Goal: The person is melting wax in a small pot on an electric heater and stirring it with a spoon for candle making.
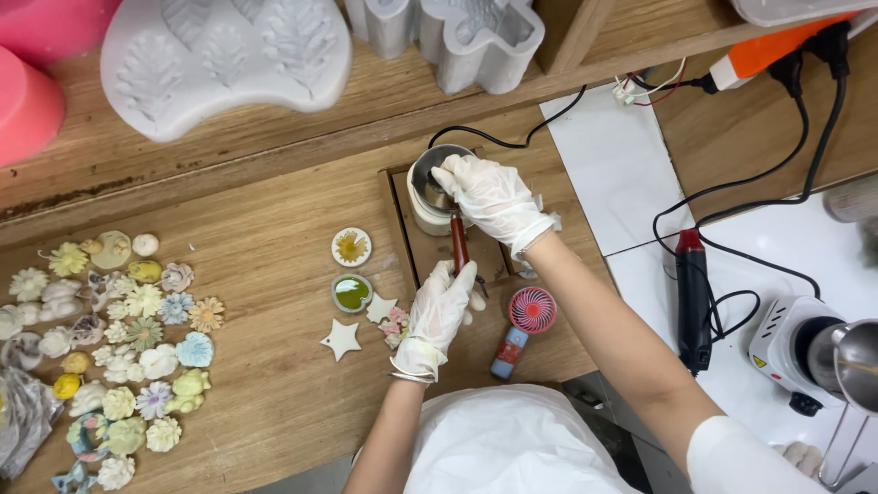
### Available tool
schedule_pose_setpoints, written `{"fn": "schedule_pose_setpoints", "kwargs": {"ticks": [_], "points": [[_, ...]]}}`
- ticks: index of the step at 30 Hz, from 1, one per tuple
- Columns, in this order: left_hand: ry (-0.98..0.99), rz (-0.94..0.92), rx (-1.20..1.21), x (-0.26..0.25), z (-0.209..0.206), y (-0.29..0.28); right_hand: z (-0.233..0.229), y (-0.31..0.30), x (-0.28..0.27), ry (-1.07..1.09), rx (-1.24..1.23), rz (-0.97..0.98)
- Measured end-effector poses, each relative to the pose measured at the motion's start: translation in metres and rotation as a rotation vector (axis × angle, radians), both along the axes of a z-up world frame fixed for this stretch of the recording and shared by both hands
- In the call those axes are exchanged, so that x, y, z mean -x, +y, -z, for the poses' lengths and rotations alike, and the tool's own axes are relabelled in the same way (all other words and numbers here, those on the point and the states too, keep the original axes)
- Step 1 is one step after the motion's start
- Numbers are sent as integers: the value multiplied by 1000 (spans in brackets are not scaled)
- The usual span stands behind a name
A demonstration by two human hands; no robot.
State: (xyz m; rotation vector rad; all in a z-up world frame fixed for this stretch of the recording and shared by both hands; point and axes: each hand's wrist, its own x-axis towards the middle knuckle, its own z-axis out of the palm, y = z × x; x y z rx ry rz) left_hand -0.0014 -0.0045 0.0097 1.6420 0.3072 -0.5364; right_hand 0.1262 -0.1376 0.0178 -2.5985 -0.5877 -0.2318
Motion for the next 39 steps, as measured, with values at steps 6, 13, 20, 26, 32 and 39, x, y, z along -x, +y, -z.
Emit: {"fn": "schedule_pose_setpoints", "kwargs": {"ticks": [6, 13, 20, 26, 32, 39], "points": [[11, -9, 6, 0, -2, 1, -48, -17, 13, 137, -307, 42], [-7, -23, 11, 2, 7, -1, -41, -46, 21, 36, -237, 24], [5, -96, -7, 6, 12, -9, -25, -43, 23, 154, -77, 57], [20, -228, 36, 16, 14, -19, -26, -48, 34, -10, -91, -71], [17, -377, 90, 28, 15, -33, -25, -52, 40, -108, -199, 29], [-22, -469, 64, 20, 16, -48, 10, -39, 41, -332, 89, -61]]}}
